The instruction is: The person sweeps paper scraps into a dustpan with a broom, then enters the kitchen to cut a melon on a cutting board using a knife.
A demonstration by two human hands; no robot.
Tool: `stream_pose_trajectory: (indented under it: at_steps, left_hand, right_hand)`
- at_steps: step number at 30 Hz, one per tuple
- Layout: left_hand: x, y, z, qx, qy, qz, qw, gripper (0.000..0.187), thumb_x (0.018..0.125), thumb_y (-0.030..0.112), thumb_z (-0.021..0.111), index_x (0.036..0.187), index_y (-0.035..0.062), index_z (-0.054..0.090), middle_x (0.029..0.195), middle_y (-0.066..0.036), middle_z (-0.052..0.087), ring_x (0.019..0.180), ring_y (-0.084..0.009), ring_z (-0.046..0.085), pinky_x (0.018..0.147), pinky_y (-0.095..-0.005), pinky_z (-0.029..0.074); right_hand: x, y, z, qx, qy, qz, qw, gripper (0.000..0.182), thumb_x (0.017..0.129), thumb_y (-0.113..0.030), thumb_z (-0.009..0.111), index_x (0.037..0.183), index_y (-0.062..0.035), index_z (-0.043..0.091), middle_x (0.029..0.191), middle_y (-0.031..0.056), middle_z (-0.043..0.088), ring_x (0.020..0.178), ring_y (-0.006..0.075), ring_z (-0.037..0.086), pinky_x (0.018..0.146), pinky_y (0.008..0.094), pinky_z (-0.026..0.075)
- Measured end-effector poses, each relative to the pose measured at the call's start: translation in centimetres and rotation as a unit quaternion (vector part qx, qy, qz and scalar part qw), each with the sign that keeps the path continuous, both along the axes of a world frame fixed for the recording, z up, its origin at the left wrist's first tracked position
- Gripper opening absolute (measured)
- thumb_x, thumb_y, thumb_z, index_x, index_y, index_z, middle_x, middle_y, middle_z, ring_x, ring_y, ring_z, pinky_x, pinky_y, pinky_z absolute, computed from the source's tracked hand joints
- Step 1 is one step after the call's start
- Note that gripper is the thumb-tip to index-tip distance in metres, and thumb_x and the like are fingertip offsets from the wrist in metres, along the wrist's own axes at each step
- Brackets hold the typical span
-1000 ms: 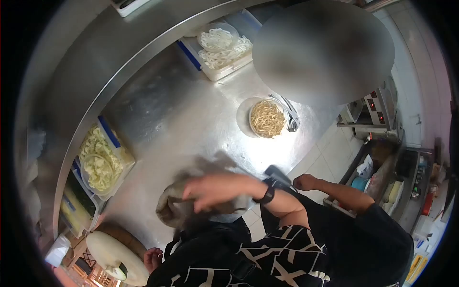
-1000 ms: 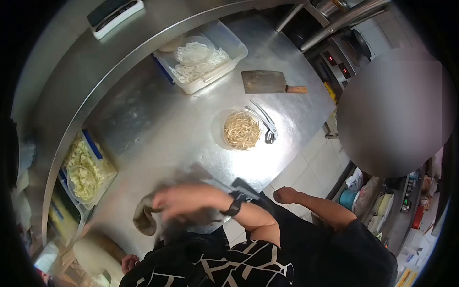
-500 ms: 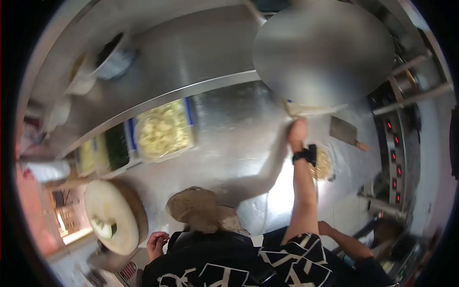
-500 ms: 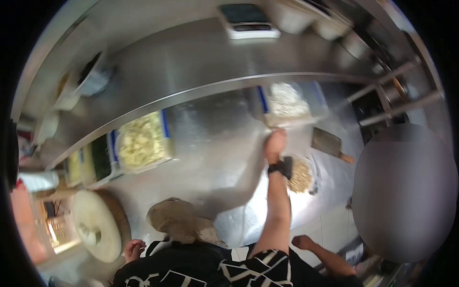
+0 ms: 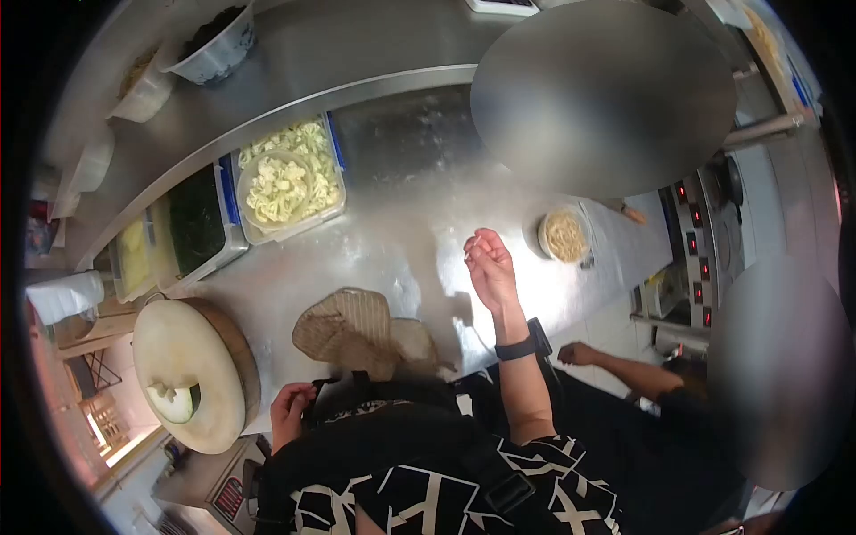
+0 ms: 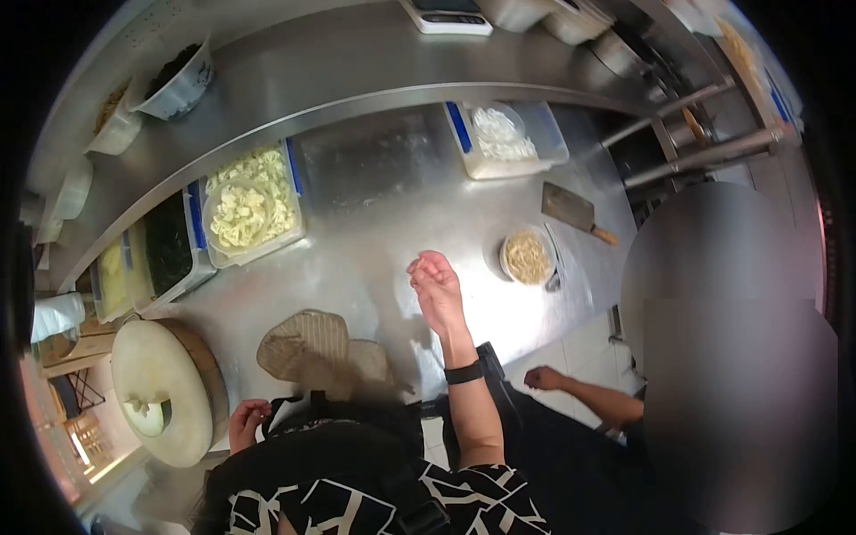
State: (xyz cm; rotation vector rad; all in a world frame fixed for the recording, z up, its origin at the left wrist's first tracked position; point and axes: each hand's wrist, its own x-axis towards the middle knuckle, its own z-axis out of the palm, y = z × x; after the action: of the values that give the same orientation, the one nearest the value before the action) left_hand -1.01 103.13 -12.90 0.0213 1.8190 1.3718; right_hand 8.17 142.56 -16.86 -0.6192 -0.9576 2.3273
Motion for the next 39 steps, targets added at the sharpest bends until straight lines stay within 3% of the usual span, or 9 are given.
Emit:
stream_pose_trajectory:
  at_steps: [13, 16, 19, 21, 23, 26, 27, 30, 39]
  left_hand:
    - [-1.9, -3.9, 0.3, 0.058, 0.070, -0.057, 0.994, 0.014, 0.084, 0.006, 0.046, 0.094, 0.0011, 0.055, 0.088, -0.005, 0.059, 0.081, -0.0121, 0.054, 0.073, -0.0231, 0.040]
    - [-1.4, -4.9, 0.2, 0.050, 0.079, -0.051, 0.994, 0.014, 0.084, 0.006, 0.045, 0.094, 0.0014, 0.055, 0.088, -0.005, 0.059, 0.081, -0.0118, 0.054, 0.072, -0.0230, 0.040]
    - [-1.0, -6.1, 0.0, 0.068, 0.084, -0.037, 0.993, 0.014, 0.084, 0.006, 0.045, 0.093, 0.0016, 0.055, 0.086, -0.004, 0.059, 0.081, -0.0112, 0.054, 0.071, -0.0227, 0.040]
    - [-0.5, -6.7, 0.1, 0.070, 0.080, -0.023, 0.994, 0.014, 0.084, 0.006, 0.045, 0.093, 0.0016, 0.055, 0.086, -0.004, 0.059, 0.081, -0.0109, 0.054, 0.071, -0.0226, 0.040]
    - [-0.4, -7.1, 0.1, 0.076, 0.079, -0.009, 0.994, 0.014, 0.084, 0.007, 0.045, 0.093, 0.0017, 0.055, 0.086, -0.004, 0.058, 0.080, -0.0107, 0.053, 0.071, -0.0225, 0.040]
    - [0.2, -7.9, -0.2, 0.045, 0.079, 0.010, 0.996, 0.014, 0.084, 0.007, 0.046, 0.093, 0.0015, 0.055, 0.086, -0.004, 0.058, 0.080, -0.0108, 0.053, 0.072, -0.0228, 0.040]
    - [0.5, -7.8, 0.0, 0.046, 0.075, 0.015, 0.996, 0.014, 0.085, 0.007, 0.046, 0.093, 0.0013, 0.055, 0.087, -0.004, 0.058, 0.080, -0.0110, 0.053, 0.073, -0.0230, 0.040]
    - [1.4, -7.4, 0.7, 0.039, 0.070, 0.011, 0.997, 0.014, 0.085, 0.007, 0.045, 0.094, 0.0011, 0.055, 0.087, -0.004, 0.058, 0.081, -0.0114, 0.053, 0.074, -0.0233, 0.040]
    - [2.8, -8.4, 0.2, 0.019, 0.076, 0.000, 0.997, 0.015, 0.085, 0.009, 0.046, 0.094, 0.0024, 0.055, 0.087, -0.004, 0.058, 0.081, -0.0113, 0.054, 0.072, -0.0237, 0.040]
  right_hand:
    - [2.1, -8.7, 2.9, -0.011, -0.093, 0.050, 0.994, 0.019, 0.079, -0.004, 0.055, 0.098, -0.0042, 0.053, 0.078, 0.0011, 0.056, 0.068, 0.0095, 0.053, 0.060, 0.0214, 0.041]
    - [4.4, -4.5, -1.5, 0.083, -0.218, -0.071, 0.970, 0.012, 0.081, -0.006, 0.051, 0.091, -0.0029, 0.055, 0.079, 0.0023, 0.057, 0.065, 0.0097, 0.053, 0.055, 0.0214, 0.042]
    - [7.6, 3.9, -2.7, 0.142, -0.066, -0.179, 0.971, 0.013, 0.081, -0.007, 0.048, 0.089, 0.0009, 0.054, 0.074, 0.0052, 0.055, 0.068, 0.0125, 0.052, 0.063, 0.0227, 0.043]
    - [8.5, 6.4, -2.2, 0.075, -0.315, -0.337, 0.884, 0.018, 0.080, -0.009, 0.050, 0.095, 0.0019, 0.051, 0.078, 0.0081, 0.055, 0.070, 0.0151, 0.052, 0.064, 0.0259, 0.043]
    - [8.8, 5.0, -4.4, 0.489, -0.444, -0.238, 0.712, 0.030, 0.080, -0.015, 0.052, 0.103, 0.0023, 0.045, 0.085, 0.0102, 0.053, 0.073, 0.0172, 0.052, 0.065, 0.0285, 0.043]
    - [5.5, -8.1, -8.5, 0.500, -0.208, 0.041, 0.840, 0.043, 0.076, -0.013, 0.058, 0.116, -0.0081, 0.041, 0.114, 0.0119, 0.044, 0.092, 0.0214, 0.049, 0.081, 0.0327, 0.040]
    - [3.7, -12.9, -12.7, 0.658, -0.265, 0.088, 0.699, 0.047, 0.077, -0.021, 0.058, 0.120, -0.0128, 0.041, 0.119, 0.0110, 0.043, 0.104, 0.0245, 0.045, 0.090, 0.0350, 0.035]
    - [2.1, -21.7, -8.5, 0.735, -0.144, 0.273, 0.604, 0.044, 0.070, -0.024, 0.063, 0.112, -0.0147, 0.052, 0.122, 0.0067, 0.043, 0.113, 0.0254, 0.039, 0.094, 0.0391, 0.033]
    - [8.9, -4.3, -10.9, 0.731, -0.460, 0.031, 0.503, 0.033, 0.071, -0.014, 0.056, 0.105, -0.0148, 0.054, 0.113, 0.0085, 0.048, 0.100, 0.0268, 0.047, 0.082, 0.0383, 0.039]
